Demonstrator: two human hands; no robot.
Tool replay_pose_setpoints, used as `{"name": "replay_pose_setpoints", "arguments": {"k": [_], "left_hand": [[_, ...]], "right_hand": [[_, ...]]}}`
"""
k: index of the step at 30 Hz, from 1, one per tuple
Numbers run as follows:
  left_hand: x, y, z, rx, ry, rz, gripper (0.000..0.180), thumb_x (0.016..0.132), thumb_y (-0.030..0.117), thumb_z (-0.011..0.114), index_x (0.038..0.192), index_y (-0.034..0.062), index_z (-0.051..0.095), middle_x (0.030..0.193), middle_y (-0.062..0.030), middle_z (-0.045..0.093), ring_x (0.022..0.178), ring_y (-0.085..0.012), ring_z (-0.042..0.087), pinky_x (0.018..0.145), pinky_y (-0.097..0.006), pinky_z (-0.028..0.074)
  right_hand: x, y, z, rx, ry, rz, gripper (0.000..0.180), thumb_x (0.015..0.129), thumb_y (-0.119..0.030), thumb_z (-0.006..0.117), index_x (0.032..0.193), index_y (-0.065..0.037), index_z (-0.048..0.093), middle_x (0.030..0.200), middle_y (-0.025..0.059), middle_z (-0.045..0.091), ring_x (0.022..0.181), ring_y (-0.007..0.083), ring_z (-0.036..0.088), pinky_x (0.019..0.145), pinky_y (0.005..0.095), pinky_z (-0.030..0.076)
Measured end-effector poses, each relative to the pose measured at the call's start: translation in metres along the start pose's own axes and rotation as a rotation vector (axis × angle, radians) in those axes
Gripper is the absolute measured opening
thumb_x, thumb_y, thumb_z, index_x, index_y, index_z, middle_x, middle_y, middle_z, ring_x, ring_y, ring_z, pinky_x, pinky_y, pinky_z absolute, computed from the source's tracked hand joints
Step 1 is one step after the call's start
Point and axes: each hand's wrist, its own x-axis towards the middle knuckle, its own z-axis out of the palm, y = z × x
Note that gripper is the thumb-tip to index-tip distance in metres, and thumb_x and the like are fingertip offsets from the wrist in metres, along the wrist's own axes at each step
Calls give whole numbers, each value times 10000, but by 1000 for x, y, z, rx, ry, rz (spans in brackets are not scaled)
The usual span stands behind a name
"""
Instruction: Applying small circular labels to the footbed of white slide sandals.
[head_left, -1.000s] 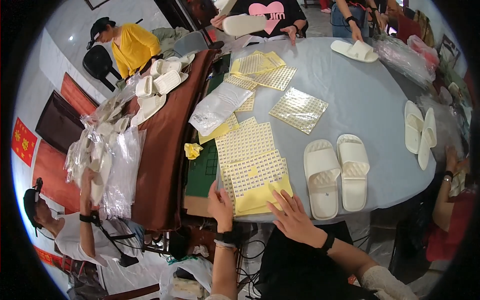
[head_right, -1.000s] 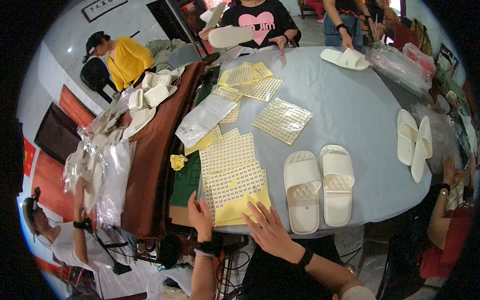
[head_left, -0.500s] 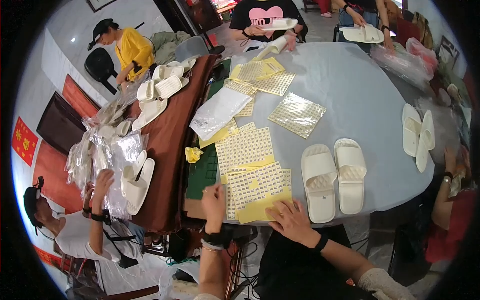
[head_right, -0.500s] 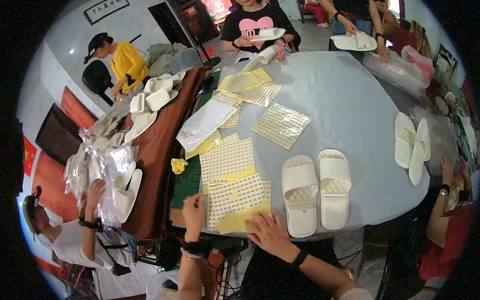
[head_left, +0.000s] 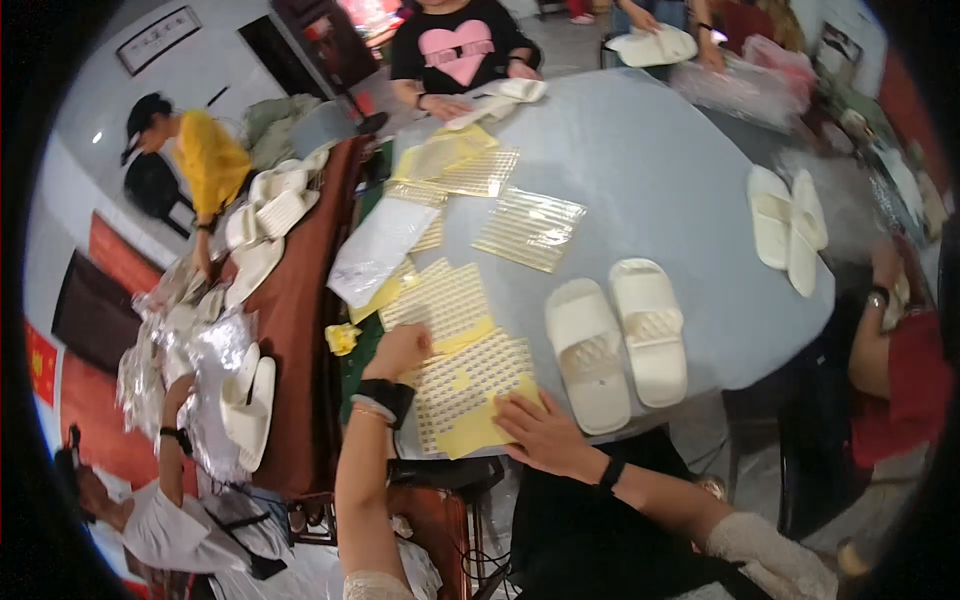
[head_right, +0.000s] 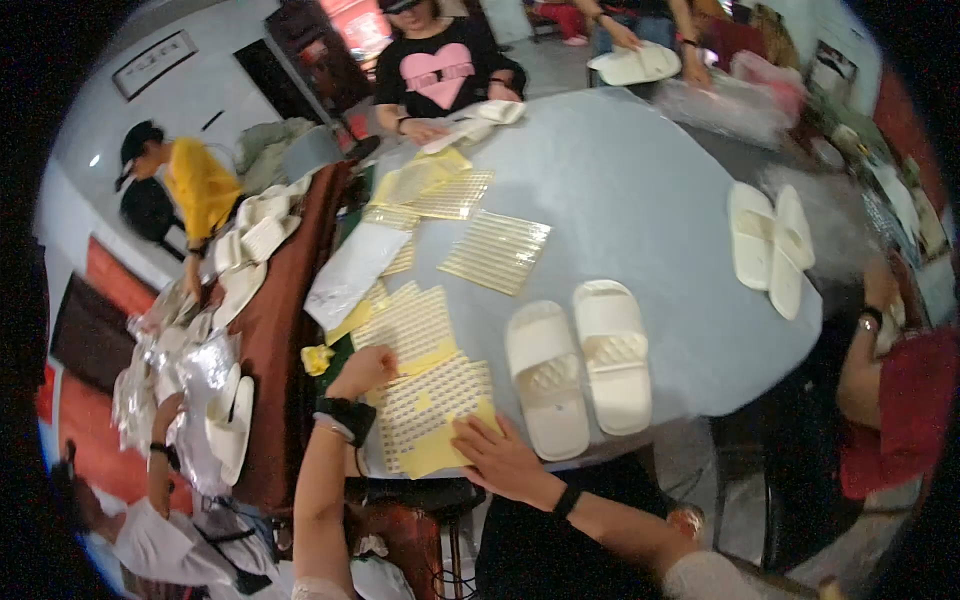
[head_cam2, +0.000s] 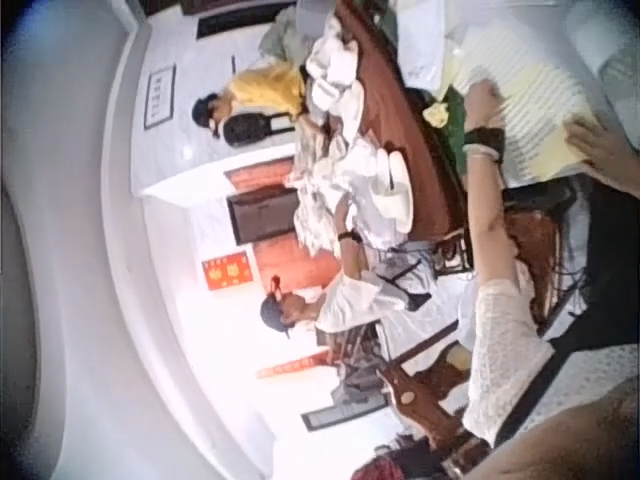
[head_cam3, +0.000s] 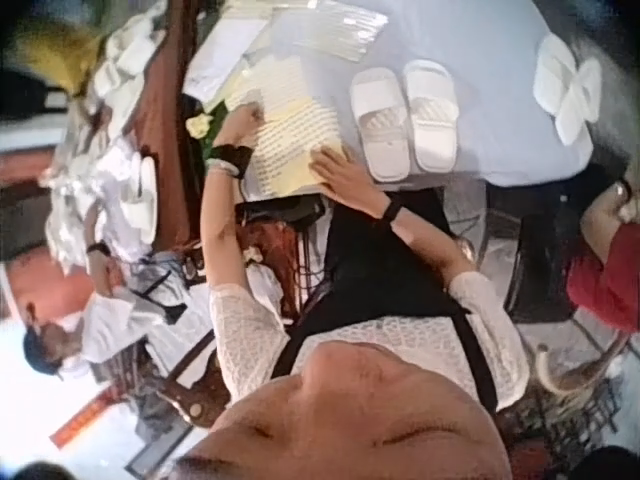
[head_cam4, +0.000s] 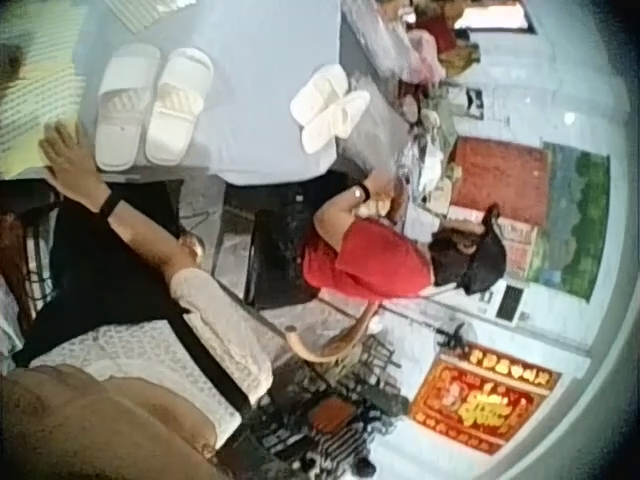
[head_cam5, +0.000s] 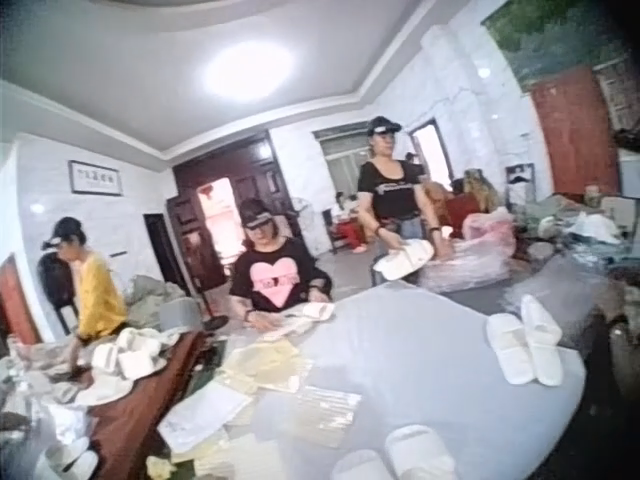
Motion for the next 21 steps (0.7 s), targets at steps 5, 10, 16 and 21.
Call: {"name": "replay_pose_setpoints", "arguments": {"k": [5, 10, 16, 21], "left_hand": [[7, -10, -3, -152, -115, 69, 136, 703, 105, 712, 742, 26, 609, 676, -120, 631, 654, -248, 626, 615, -349, 487], [-4, -10, -8, -190, -34, 31, 169, 797, 96, 661, 865, -2, 541, 772, -146, 605, 700, -270, 610, 637, -334, 475], [-11, -11, -34, -259, 295, 33, 84, 883, 3, 514, 915, 6, 436, 785, -152, 583, 713, -285, 606, 663, -332, 471], [-24, 4, -56, -344, 851, -75, 103, 920, 68, 562, 901, 17, 474, 776, -81, 553, 698, -139, 545, 671, -281, 456]], "right_hand": [[-4, 1, 8, -13, 11, -32, 442, 907, -374, 514, 1249, -94, 517, 1402, 75, 397, 1326, 222, 343, 1111, 469, 201], [-4, 0, 5, 10, 52, -42, 471, 888, -375, 541, 1253, -79, 513, 1396, 92, 399, 1339, 233, 321, 1107, 475, 200], [-3, -5, 2, -5, 11, -15, 576, 855, -418, 579, 1283, -42, 488, 1419, 119, 375, 1351, 250, 306, 1102, 498, 196], [1, -7, -3, -48, 7, 3, 669, 813, -473, 607, 1323, -67, 458, 1441, 109, 372, 1367, 243, 304, 1100, 503, 194]]}}
